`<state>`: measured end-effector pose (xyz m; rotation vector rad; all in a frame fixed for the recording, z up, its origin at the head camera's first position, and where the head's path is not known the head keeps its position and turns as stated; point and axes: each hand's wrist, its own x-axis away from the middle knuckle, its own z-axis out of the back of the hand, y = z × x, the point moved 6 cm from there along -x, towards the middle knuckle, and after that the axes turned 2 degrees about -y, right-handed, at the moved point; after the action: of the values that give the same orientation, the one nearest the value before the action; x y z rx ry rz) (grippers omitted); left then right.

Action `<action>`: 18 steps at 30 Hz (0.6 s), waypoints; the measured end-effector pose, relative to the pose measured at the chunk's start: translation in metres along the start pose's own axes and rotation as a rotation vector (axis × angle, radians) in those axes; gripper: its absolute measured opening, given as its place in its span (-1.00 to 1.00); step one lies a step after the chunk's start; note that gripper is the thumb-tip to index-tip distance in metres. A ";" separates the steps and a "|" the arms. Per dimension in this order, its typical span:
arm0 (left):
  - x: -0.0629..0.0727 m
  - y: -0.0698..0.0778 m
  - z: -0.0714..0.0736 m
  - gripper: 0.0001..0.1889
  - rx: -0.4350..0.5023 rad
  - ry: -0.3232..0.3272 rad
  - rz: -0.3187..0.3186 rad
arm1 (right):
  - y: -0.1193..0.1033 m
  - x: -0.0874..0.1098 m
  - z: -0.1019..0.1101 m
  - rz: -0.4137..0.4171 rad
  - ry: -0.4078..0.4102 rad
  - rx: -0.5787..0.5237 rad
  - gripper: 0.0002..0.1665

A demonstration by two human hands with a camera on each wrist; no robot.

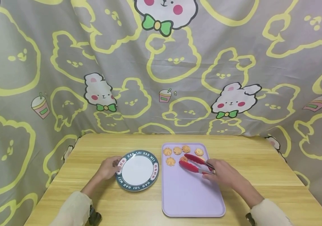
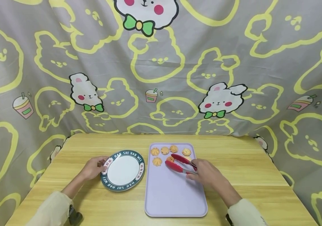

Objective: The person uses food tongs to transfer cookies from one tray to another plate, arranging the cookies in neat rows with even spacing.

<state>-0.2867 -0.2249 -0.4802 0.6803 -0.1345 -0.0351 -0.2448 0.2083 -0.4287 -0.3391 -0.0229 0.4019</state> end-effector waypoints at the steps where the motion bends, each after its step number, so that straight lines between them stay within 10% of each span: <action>1: 0.000 0.001 0.000 -0.54 -0.002 0.002 -0.008 | -0.002 -0.002 0.001 0.000 0.000 0.004 -0.53; 18: 0.000 0.001 0.001 -0.55 -0.005 -0.007 -0.021 | -0.061 -0.053 -0.002 0.009 0.001 -0.015 -0.34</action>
<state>-0.2873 -0.2246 -0.4786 0.6766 -0.1344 -0.0578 -0.2700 0.1344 -0.4084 -0.3541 -0.0233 0.4103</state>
